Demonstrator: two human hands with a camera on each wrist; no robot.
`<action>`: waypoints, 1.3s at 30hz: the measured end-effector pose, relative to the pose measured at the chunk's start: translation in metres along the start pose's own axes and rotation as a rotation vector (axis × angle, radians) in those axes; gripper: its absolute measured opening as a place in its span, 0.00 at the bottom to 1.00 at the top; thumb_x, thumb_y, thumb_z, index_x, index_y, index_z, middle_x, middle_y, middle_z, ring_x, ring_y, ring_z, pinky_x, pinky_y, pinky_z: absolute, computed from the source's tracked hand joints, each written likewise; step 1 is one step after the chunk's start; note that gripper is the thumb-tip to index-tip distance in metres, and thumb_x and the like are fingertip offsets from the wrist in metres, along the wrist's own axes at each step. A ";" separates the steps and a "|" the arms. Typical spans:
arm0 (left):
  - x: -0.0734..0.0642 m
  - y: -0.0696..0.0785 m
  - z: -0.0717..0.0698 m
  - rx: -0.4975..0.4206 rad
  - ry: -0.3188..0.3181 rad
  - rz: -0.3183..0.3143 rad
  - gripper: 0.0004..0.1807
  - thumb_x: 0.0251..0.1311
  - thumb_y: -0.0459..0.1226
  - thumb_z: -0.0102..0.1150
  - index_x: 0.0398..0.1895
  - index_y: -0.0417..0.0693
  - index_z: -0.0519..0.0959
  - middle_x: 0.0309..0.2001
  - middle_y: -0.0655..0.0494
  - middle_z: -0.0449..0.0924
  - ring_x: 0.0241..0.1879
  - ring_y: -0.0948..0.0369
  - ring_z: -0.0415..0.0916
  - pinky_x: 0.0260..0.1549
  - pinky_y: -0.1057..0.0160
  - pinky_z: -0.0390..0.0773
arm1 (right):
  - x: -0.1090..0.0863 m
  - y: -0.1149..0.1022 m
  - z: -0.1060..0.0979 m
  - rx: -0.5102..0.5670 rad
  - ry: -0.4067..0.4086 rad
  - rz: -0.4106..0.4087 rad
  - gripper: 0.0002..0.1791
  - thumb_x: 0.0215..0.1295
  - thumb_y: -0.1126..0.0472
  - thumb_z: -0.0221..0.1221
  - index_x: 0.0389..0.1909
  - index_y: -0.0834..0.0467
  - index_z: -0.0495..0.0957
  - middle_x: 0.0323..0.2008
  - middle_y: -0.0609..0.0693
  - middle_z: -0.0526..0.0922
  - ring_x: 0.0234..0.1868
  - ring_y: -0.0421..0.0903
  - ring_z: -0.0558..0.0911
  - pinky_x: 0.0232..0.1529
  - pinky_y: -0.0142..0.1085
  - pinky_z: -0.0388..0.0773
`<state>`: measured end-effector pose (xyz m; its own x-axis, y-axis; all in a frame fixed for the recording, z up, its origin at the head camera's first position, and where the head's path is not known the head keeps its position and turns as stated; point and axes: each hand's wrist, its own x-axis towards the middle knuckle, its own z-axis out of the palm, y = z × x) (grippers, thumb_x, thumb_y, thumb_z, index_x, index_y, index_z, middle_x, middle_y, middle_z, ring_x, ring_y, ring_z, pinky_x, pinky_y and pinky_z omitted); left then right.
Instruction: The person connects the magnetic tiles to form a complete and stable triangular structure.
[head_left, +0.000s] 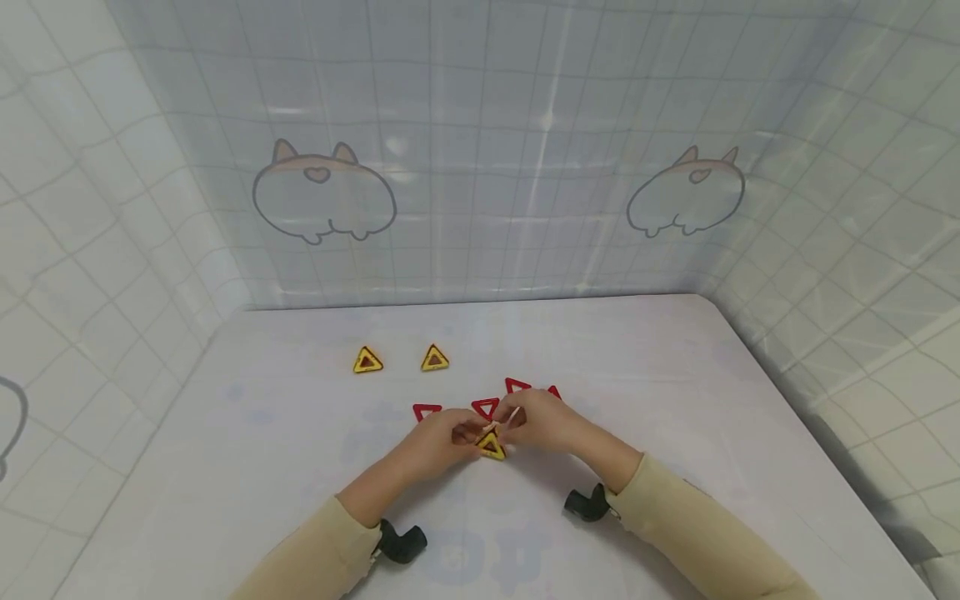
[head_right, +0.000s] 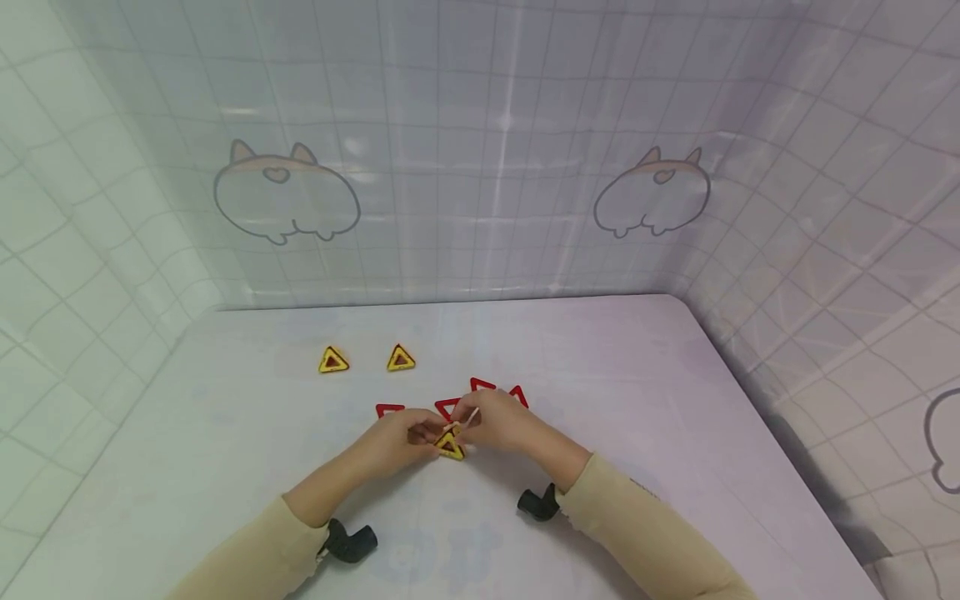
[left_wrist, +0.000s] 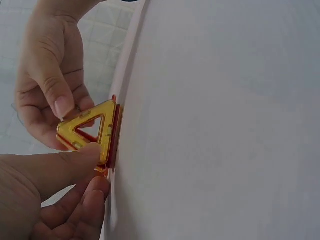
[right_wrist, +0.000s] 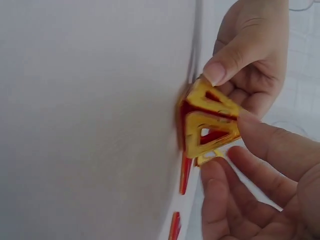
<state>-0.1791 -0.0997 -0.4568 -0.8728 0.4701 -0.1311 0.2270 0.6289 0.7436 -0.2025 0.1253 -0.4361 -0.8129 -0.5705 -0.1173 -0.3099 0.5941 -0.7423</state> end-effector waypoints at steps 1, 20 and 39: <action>-0.001 0.000 -0.001 0.003 0.007 -0.007 0.19 0.59 0.36 0.71 0.53 0.51 0.82 0.44 0.64 0.82 0.42 0.64 0.78 0.47 0.60 0.80 | 0.000 -0.001 0.000 0.000 0.006 -0.018 0.10 0.57 0.63 0.73 0.39 0.53 0.84 0.35 0.40 0.84 0.35 0.39 0.83 0.36 0.32 0.81; -0.010 -0.027 -0.036 0.080 0.243 -0.190 0.17 0.56 0.39 0.74 0.49 0.52 0.83 0.45 0.57 0.78 0.44 0.57 0.74 0.48 0.54 0.78 | 0.000 -0.016 0.002 -0.089 0.021 -0.063 0.07 0.59 0.62 0.72 0.37 0.51 0.86 0.37 0.41 0.82 0.36 0.38 0.81 0.38 0.30 0.79; -0.008 -0.041 -0.040 0.134 0.160 -0.248 0.23 0.54 0.39 0.75 0.53 0.50 0.81 0.50 0.54 0.76 0.50 0.56 0.71 0.53 0.51 0.76 | 0.040 -0.001 -0.062 -0.094 0.205 0.050 0.10 0.63 0.65 0.68 0.45 0.57 0.85 0.38 0.48 0.83 0.38 0.43 0.82 0.36 0.34 0.81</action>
<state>-0.1986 -0.1543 -0.4595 -0.9631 0.1953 -0.1850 0.0441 0.7931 0.6074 -0.2654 0.1370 -0.3997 -0.9085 -0.4178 -0.0093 -0.3034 0.6748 -0.6727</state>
